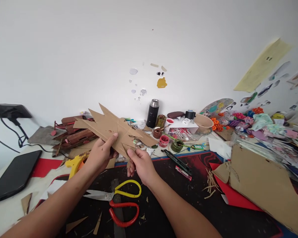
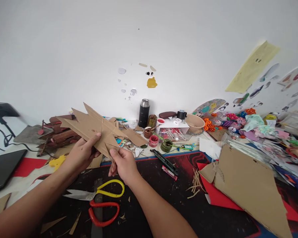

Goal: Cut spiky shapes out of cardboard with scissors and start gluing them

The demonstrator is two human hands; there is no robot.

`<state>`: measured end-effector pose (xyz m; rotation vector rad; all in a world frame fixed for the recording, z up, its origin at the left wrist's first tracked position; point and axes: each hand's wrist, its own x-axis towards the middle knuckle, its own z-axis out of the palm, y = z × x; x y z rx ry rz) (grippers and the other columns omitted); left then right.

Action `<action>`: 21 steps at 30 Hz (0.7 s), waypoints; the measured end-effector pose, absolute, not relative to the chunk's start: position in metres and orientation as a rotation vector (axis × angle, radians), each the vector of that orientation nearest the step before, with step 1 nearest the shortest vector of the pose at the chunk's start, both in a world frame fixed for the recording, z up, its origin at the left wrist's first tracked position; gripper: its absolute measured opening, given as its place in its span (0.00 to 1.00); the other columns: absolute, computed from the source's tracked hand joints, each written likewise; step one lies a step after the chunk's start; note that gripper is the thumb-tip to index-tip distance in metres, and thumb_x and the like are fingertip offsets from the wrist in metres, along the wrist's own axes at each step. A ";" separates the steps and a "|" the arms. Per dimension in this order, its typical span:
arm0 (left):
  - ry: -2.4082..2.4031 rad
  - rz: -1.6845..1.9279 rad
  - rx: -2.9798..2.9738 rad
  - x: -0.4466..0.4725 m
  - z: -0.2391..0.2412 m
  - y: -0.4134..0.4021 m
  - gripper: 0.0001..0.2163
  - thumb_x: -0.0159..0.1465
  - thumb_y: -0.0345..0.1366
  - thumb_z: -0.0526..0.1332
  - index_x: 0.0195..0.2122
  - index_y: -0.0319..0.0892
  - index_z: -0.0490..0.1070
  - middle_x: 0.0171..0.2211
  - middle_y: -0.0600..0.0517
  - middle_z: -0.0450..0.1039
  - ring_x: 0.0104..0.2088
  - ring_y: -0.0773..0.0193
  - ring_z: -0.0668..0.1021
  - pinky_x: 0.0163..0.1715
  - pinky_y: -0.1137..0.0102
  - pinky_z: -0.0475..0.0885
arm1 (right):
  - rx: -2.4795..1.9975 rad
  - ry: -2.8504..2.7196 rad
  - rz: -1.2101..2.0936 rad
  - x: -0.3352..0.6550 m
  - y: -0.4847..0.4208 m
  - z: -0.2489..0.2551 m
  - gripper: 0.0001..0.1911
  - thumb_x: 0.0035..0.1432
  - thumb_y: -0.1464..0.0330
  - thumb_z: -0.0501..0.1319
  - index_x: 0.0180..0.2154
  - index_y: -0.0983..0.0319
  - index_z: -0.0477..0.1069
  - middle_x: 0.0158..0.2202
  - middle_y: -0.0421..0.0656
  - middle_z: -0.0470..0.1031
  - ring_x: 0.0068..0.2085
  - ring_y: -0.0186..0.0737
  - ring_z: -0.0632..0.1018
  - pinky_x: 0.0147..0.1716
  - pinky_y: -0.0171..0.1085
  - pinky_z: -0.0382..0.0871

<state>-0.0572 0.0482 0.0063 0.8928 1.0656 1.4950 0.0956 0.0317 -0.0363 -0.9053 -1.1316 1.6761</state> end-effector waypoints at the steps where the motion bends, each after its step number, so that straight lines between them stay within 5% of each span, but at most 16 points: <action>1: 1.056 1.483 0.869 -0.056 0.005 0.048 0.22 0.56 0.51 0.78 0.32 0.41 0.70 0.19 0.59 0.67 0.15 0.73 0.65 0.13 0.79 0.59 | -0.899 -1.125 1.682 0.097 0.031 -0.038 0.36 0.50 0.33 0.70 0.27 0.59 0.65 0.12 0.31 0.64 0.13 0.33 0.71 0.11 0.29 0.61; 7: 1.011 1.447 0.775 -0.050 0.004 0.044 0.22 0.54 0.49 0.79 0.34 0.41 0.70 0.20 0.58 0.69 0.13 0.74 0.65 0.10 0.79 0.54 | -0.836 -1.118 1.793 0.103 0.029 -0.040 0.35 0.49 0.35 0.72 0.29 0.59 0.68 0.13 0.32 0.66 0.13 0.33 0.71 0.12 0.30 0.62; 15: 1.130 1.263 0.957 -0.054 0.004 0.039 0.21 0.57 0.52 0.76 0.32 0.41 0.71 0.18 0.56 0.70 0.13 0.70 0.67 0.11 0.77 0.59 | -0.872 -1.212 1.820 0.112 0.031 -0.041 0.35 0.51 0.35 0.71 0.35 0.60 0.71 0.17 0.33 0.71 0.16 0.35 0.73 0.15 0.31 0.66; 21: 1.167 1.297 0.863 -0.044 0.000 0.038 0.19 0.56 0.49 0.77 0.31 0.40 0.72 0.16 0.58 0.66 0.12 0.72 0.63 0.09 0.77 0.56 | -0.864 -1.331 1.769 0.107 0.031 -0.047 0.32 0.59 0.35 0.65 0.35 0.58 0.69 0.12 0.28 0.59 0.12 0.33 0.64 0.13 0.33 0.63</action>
